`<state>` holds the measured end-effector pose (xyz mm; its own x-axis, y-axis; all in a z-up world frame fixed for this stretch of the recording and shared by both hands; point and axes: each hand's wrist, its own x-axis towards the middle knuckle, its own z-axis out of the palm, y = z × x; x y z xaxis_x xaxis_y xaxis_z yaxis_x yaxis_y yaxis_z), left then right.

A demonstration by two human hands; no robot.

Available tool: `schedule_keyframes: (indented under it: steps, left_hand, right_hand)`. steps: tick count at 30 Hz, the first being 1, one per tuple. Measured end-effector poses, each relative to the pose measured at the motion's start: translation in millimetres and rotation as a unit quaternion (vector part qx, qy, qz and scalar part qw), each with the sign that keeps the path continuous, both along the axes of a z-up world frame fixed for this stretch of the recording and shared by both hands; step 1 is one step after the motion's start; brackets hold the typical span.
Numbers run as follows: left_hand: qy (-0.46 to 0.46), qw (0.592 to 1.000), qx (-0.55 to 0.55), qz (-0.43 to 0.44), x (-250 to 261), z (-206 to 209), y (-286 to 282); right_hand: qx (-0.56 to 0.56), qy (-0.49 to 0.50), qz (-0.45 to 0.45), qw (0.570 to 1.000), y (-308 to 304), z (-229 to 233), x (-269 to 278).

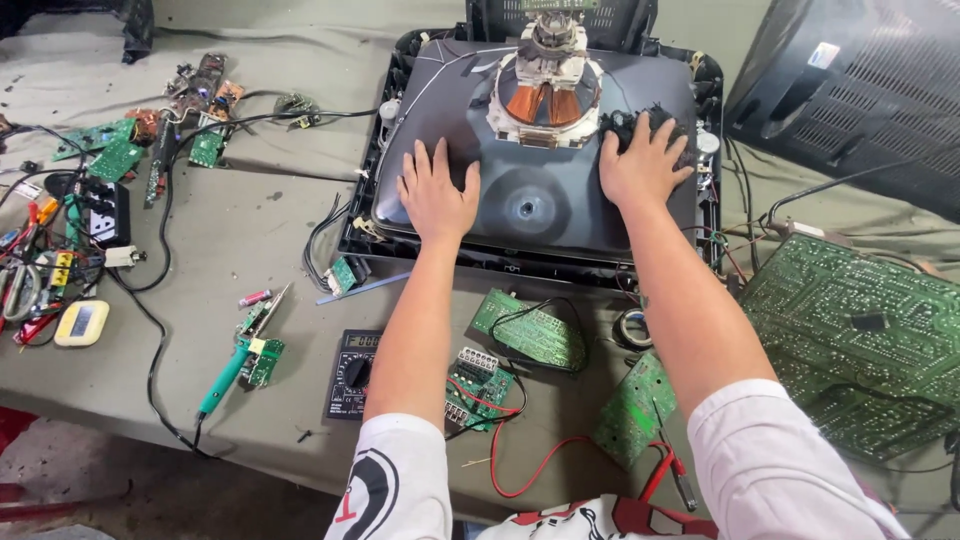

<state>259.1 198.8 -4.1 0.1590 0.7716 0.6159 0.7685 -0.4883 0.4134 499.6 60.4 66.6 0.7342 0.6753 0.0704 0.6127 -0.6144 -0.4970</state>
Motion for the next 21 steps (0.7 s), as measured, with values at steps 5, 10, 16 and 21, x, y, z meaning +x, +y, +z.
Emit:
schedule_keyframes:
  steps: [5, 10, 16, 21]
  left_hand:
    - [0.006, 1.0, -0.014, -0.004, -1, 4, -2]
    - [0.013, 1.0, -0.025, -0.005, -1, 7, -1]
    - [0.044, 0.999, -0.005, 0.02, 3, -5, 3]
    - [0.092, 0.996, -0.016, 0.011, 2, -5, 8]
  right_hand:
    - [0.006, 0.009, 0.009, 1.0, -8, 12, -10]
    - [-0.002, 0.01, 0.014, 1.0, -9, 15, -11]
    - [-0.022, 0.008, 0.018, 1.0, 4, 19, 4]
    - [-0.057, 0.011, 0.015, 0.998, 25, 16, 34]
